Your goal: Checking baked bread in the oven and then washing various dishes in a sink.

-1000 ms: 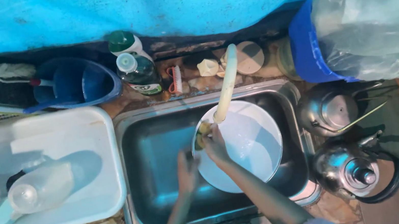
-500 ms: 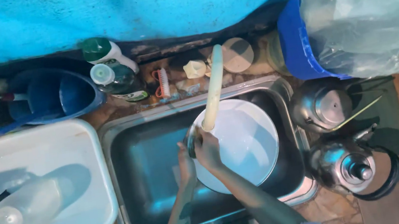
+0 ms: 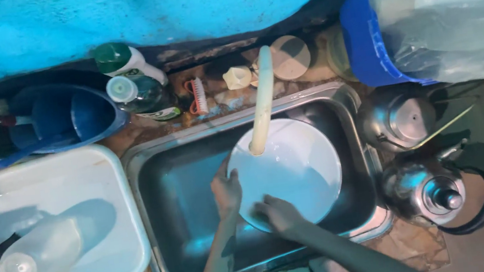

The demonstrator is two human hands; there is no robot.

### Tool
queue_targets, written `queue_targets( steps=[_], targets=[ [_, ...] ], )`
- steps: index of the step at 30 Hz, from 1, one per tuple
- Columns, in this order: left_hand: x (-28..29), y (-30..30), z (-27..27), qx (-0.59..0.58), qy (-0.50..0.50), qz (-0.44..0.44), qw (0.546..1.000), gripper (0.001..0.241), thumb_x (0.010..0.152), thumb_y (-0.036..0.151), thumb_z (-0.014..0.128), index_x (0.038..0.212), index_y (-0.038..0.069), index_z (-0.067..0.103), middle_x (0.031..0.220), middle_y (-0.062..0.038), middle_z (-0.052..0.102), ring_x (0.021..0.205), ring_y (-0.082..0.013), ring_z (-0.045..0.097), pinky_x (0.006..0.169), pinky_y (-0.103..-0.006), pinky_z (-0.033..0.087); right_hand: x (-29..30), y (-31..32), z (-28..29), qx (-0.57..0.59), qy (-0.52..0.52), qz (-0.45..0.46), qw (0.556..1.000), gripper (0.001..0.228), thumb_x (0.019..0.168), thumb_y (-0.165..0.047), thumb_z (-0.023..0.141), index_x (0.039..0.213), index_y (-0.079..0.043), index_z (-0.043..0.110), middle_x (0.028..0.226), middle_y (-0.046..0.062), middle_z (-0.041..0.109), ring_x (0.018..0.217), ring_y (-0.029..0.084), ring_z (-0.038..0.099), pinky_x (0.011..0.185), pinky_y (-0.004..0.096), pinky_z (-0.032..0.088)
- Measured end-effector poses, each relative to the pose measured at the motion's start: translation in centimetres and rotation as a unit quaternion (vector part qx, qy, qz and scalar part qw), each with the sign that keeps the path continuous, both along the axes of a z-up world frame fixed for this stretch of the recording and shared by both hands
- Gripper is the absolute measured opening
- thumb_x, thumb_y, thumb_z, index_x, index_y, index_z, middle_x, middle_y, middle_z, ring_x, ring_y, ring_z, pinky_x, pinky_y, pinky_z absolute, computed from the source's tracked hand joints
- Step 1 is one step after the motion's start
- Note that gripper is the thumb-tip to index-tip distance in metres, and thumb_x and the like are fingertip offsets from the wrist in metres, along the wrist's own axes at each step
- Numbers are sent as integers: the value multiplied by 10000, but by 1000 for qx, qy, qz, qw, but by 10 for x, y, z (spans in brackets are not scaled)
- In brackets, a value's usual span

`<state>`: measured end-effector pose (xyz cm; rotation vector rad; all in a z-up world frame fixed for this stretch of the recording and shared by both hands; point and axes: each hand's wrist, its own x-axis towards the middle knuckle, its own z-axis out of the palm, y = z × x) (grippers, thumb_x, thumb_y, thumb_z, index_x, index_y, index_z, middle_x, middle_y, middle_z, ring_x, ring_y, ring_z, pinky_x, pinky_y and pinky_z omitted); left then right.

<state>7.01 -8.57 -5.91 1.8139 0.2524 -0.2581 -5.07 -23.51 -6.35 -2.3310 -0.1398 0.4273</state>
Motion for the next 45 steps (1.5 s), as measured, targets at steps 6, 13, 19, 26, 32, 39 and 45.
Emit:
queue_targets(
  steps=[6, 13, 19, 26, 32, 39, 45],
  targets=[
    [-3, -7, 22, 63, 71, 60, 994, 373, 918, 20, 653, 1274, 111, 721, 1121, -147, 774, 986, -171, 728, 892, -349, 540, 7, 16, -17, -83, 91, 15, 992, 277, 943, -178, 596, 1190, -54, 584, 1006, 242, 624, 886, 447, 644, 755, 555, 508],
    [-16, 8, 13, 46, 42, 95, 994, 425, 875, -29, 646, 1271, 101, 728, 1150, -110, 783, 1016, -122, 711, 911, -309, 531, -12, -13, -37, -164, 114, 97, 975, 439, 726, -131, 664, 1140, 7, 617, 1056, 239, 674, 950, 419, 684, 825, 520, 560],
    [-59, -1, 7, -6, -3, 149, 989, 479, 904, -96, 575, 1360, 17, 667, 1322, -146, 736, 1170, -200, 682, 1031, -314, 484, -8, -14, -73, -234, 278, 30, 931, 250, 820, -182, 646, 1019, -56, 732, 1099, 228, 737, 1034, 408, 705, 909, 498, 568],
    [-121, 39, -5, 13, 54, -11, 998, 886, 694, -122, 665, 1482, 53, 300, 1378, -199, 587, 1243, -354, 646, 1018, -389, 506, 61, 35, -66, 31, 214, -164, 962, 254, 861, -151, 627, 1101, -70, 637, 1046, 210, 731, 1039, 409, 702, 888, 492, 544],
    [-41, 25, 25, 40, 134, -142, 980, 1009, 698, -33, 645, 1581, 227, 233, 1191, -167, 710, 1088, -314, 724, 900, -398, 573, 104, 42, -46, 21, -172, -295, 940, 330, 730, -29, 664, 1056, -50, 614, 915, 172, 651, 864, 415, 650, 764, 502, 514],
    [-69, 22, -23, -2, 110, -86, 990, 902, 719, -50, 623, 1546, 204, 365, 1165, -103, 727, 1053, -257, 730, 877, -379, 574, 102, 47, -5, 124, -93, -262, 953, 122, 793, -12, 699, 900, -34, 644, 822, 131, 642, 765, 309, 696, 695, 417, 554],
    [-75, 23, -31, -55, 102, -59, 992, 868, 757, -83, 697, 1528, 168, 387, 1094, -119, 712, 917, -303, 692, 759, -442, 560, 89, 53, -23, 139, -142, -314, 928, 103, 819, 8, 645, 909, -40, 661, 853, 150, 664, 800, 331, 702, 733, 418, 558]
  ],
)
